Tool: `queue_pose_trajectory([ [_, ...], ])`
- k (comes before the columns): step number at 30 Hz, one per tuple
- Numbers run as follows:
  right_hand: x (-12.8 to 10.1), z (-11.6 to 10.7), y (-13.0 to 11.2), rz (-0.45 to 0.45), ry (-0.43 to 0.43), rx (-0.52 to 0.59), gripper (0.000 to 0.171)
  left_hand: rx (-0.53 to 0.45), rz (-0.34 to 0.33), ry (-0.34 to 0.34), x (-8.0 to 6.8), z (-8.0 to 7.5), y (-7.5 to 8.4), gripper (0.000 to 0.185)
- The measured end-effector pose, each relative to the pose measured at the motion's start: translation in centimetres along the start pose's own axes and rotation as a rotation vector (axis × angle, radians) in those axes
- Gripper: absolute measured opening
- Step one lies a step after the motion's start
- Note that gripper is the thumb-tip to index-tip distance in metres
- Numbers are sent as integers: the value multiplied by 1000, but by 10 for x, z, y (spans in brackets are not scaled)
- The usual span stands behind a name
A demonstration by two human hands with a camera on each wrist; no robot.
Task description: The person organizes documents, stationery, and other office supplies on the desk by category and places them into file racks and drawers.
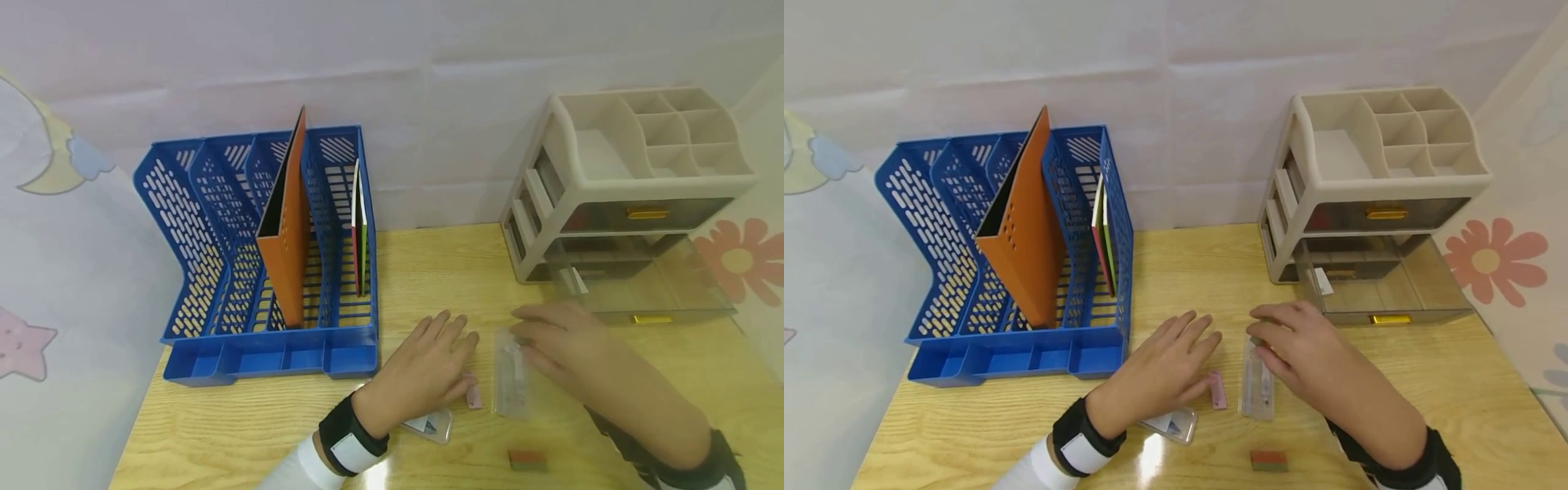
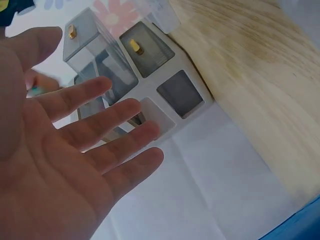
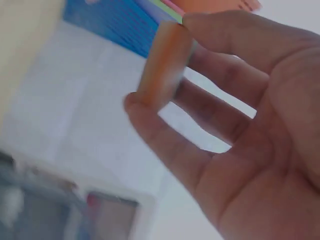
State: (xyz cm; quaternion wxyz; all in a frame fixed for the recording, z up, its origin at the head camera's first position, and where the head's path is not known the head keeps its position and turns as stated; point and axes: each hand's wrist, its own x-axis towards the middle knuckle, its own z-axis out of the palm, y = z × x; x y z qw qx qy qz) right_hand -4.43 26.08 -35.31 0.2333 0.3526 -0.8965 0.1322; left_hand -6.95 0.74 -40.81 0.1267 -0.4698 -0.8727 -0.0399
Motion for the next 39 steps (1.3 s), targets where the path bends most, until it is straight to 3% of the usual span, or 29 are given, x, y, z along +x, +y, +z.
queue_pose_trajectory([
  [5, -1, -30, 12, 34, 134, -64, 65, -1, 18, 17, 0, -1, 3, 51],
  [9, -2, -44, 30, 45, 152, -110, 70, 22, 25, 14, -2, -2, 4, 53],
  [15, -3, -56, 55, 28, 62, -183, 79, 40, 31, 6, -2, -2, 4, 51],
  [22, -5, -52, 94, 18, -26, -165, 77, 29, 55, -37, -2, 0, 4, 48],
  [27, -5, -47, 117, -48, -72, -142, 7, -12, 63, -90, -1, 4, 6, 61],
  [29, -5, -47, 122, -39, -116, -140, 35, -25, 71, -113, 0, 5, 6, 64],
  [30, -5, -45, 125, -35, -137, -141, 39, -33, 73, -123, 1, 6, 7, 64],
  [33, -6, -41, 130, 5, -179, -137, 41, -43, 90, -138, 3, 9, 8, 66],
  [39, -5, -30, 137, 113, -286, -82, 38, -17, 110, -105, 9, 10, 10, 72],
])
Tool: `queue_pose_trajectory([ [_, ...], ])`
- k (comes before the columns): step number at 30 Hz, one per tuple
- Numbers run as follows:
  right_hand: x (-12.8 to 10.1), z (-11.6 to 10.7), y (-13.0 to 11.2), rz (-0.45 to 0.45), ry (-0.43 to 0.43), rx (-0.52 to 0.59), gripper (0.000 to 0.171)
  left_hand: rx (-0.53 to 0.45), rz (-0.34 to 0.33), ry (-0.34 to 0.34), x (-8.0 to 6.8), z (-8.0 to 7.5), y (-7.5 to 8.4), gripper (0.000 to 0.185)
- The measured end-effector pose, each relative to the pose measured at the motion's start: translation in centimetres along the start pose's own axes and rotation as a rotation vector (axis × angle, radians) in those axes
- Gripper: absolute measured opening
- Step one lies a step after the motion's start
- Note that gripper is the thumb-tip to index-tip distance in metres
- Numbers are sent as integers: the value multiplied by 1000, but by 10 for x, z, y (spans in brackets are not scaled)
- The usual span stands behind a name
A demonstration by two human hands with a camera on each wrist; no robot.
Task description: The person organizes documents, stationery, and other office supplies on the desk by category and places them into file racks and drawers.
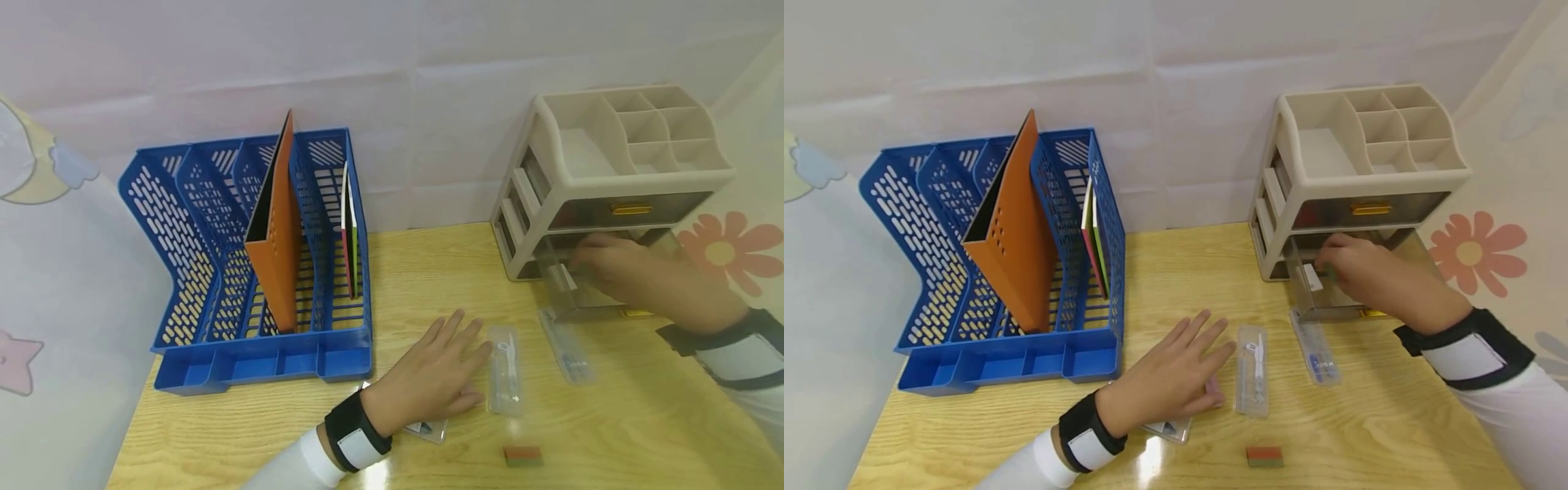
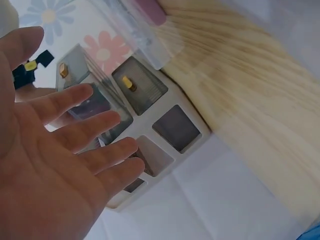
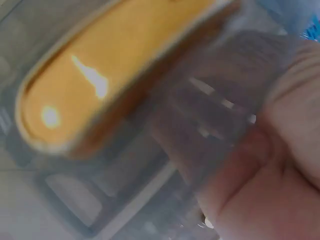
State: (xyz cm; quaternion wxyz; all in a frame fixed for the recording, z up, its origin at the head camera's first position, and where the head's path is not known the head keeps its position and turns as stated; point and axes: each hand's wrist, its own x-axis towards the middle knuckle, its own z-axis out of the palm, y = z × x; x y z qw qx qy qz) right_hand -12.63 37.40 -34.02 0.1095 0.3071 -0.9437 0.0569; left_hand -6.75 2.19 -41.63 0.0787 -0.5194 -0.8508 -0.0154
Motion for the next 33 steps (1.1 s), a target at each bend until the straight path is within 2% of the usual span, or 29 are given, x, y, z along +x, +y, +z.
queue_pose_trajectory([
  [4, 4, 2, 1, 90, -126, 19, 29, -10, -6, 5, 2, 0, 1, 72],
  [7, 6, 3, 2, 105, -163, 27, 26, -28, -22, 1, 0, 1, 0, 71],
  [13, 3, 8, 5, 62, -95, 7, 32, -84, -69, -22, -7, 2, -4, 69],
  [16, -1, 9, 4, 35, -41, -5, 37, -97, -76, -12, -11, 1, -7, 68],
  [20, -7, -1, -8, 27, 40, -37, 42, -87, -98, 13, -16, -5, -12, 63],
  [22, -10, -11, -20, 52, 40, -51, 43, -81, -121, 17, -19, -8, -15, 62],
  [25, -11, -25, -41, 71, 33, -108, 37, -83, -150, 5, -23, -13, -20, 65],
  [27, -9, -30, -55, 55, 55, -130, 20, -88, -163, -1, -26, -16, -22, 67],
  [28, -8, -30, -62, 40, 78, -129, 25, -87, -167, -4, -28, -17, -23, 67],
  [31, -5, -23, -80, -51, 196, -106, 60, -91, -179, -13, -33, -18, -25, 68],
  [32, -4, -18, -86, -88, 235, -79, 68, -91, -183, -16, -34, -19, -25, 68],
  [33, -4, -15, -93, -110, 258, -60, 68, -92, -187, -20, -36, -19, -26, 68],
])
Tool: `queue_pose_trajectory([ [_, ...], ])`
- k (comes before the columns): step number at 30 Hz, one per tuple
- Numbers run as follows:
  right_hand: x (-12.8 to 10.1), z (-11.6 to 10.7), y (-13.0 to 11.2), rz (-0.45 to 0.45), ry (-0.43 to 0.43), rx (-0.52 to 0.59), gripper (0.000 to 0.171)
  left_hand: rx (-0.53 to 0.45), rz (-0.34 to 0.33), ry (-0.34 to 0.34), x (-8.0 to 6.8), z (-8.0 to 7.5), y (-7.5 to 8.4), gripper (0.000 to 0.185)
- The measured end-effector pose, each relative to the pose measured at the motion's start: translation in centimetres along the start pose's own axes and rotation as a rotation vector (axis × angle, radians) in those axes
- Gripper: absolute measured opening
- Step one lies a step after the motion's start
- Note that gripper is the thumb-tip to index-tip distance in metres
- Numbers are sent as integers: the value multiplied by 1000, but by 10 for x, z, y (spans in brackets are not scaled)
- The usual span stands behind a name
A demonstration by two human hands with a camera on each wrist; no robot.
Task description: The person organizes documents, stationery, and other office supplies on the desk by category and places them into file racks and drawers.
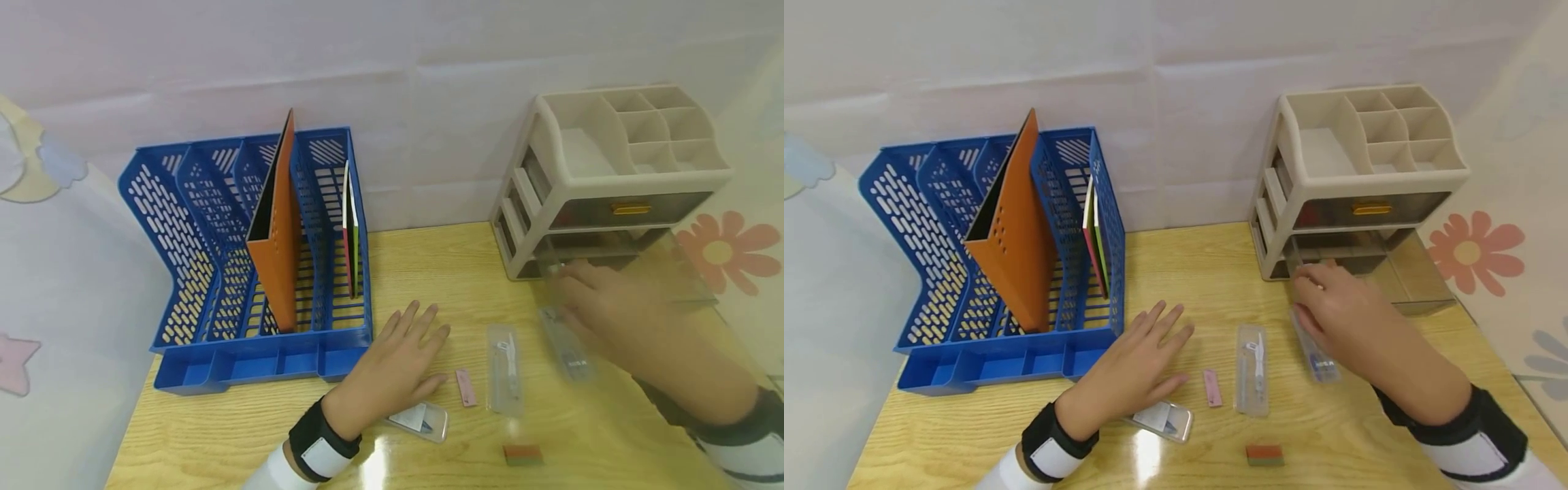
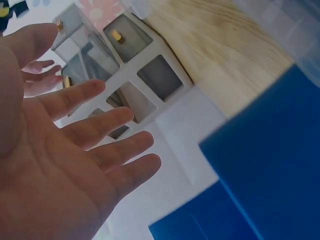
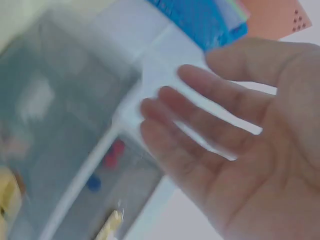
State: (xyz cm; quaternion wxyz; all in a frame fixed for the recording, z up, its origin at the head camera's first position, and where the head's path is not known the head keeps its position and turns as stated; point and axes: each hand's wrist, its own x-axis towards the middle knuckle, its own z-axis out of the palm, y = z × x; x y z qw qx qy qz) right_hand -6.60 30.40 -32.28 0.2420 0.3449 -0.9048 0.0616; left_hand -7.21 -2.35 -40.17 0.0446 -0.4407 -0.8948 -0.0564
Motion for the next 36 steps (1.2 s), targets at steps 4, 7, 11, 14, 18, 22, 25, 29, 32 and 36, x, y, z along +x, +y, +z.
queue_pose_trajectory([
  [4, -6, 15, -28, -99, 58, 81, 55, 7, -22, -14, -6, 0, -2, 69],
  [7, -15, 25, -46, -147, 32, 152, 47, 18, -32, -18, -10, 1, -3, 69],
  [11, -26, 38, -60, -171, -30, 245, 46, 27, -32, -10, -15, 1, -3, 68],
  [14, -36, 46, -65, -193, -64, 303, 45, 30, -20, -1, -19, 1, -3, 69],
  [18, -49, 58, -68, -248, -97, 373, 26, 21, 49, 29, -24, 2, -3, 65],
  [22, -62, 66, -72, -284, -138, 426, 23, 39, 136, 98, -26, 4, -2, 60],
  [25, -72, 66, -76, -262, -180, 450, 31, 55, 162, 126, -26, 6, -2, 60],
  [29, -80, 67, -80, -249, -217, 444, 35, 56, 163, 121, -26, 6, -3, 59],
  [32, -81, 69, -83, -262, -243, 415, 39, 67, 150, 100, -27, 5, -5, 60],
  [36, -82, 70, -86, -268, -302, 371, 43, 78, 137, 77, -28, 5, -8, 60],
])
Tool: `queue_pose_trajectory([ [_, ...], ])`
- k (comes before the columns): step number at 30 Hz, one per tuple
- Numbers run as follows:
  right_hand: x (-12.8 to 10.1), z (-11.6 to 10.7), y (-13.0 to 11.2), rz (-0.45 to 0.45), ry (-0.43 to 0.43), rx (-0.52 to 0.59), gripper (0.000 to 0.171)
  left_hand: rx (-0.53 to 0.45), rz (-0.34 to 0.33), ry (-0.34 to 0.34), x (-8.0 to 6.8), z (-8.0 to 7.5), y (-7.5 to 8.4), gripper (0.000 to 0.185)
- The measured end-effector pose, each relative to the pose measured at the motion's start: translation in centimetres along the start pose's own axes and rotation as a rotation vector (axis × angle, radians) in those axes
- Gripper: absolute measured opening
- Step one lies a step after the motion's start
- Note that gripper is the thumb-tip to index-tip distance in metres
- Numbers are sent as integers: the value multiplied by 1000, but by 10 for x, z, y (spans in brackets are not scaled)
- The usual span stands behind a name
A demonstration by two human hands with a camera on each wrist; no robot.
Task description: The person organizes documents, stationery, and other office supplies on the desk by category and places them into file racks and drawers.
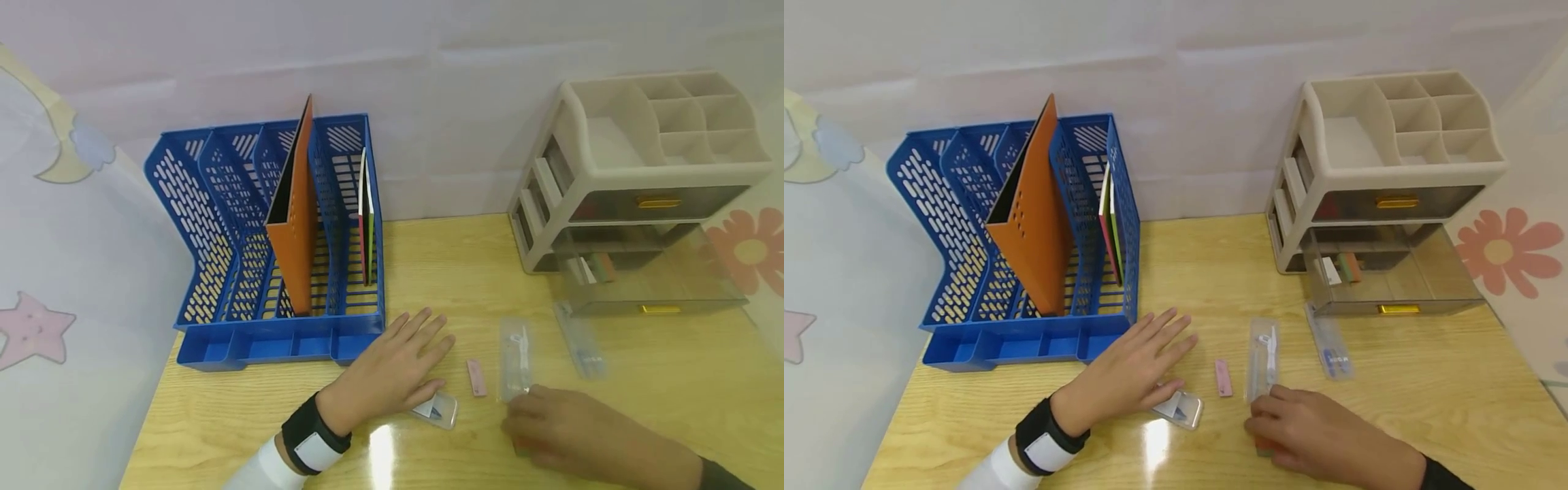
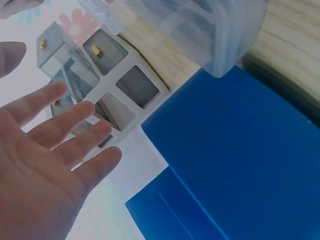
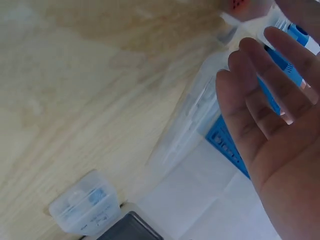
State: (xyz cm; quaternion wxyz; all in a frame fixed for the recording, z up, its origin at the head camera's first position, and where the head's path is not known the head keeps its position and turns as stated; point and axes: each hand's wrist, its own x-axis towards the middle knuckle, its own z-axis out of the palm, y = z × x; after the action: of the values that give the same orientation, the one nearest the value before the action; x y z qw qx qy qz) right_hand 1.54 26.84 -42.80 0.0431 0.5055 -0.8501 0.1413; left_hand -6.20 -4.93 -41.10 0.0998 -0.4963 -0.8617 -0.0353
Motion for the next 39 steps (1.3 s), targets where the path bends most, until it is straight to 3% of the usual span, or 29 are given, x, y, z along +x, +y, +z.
queue_pose_trajectory([
  [8, -3, 2, -15, 47, -122, 36, 25, -1, -13, 5, -1, 3, 0, 58],
  [13, -6, 3, -19, 103, -139, 10, 46, -4, -27, 5, -2, 5, 1, 58],
  [15, -7, 2, -18, 108, -130, 10, 43, -5, -28, 5, -2, 6, 2, 58],
  [18, -10, 0, -15, 113, -68, -14, 49, 2, -27, 7, -2, 7, 3, 57],
  [24, -6, -7, -7, 114, 171, 35, 28, 5, -23, 22, -1, 8, 6, 57],
  [26, -4, -15, -6, 134, 237, 33, 36, 12, -20, 25, -1, 9, 6, 57],
  [29, -4, -36, -4, 181, 294, -22, 44, 17, -15, 28, -2, 10, 7, 60],
  [36, -3, -87, 21, 242, 551, -171, 55, 25, -21, 46, -6, 11, 5, 69],
  [39, -11, -107, 34, 386, 526, -254, 65, 21, -20, 44, -7, 12, 3, 70],
])
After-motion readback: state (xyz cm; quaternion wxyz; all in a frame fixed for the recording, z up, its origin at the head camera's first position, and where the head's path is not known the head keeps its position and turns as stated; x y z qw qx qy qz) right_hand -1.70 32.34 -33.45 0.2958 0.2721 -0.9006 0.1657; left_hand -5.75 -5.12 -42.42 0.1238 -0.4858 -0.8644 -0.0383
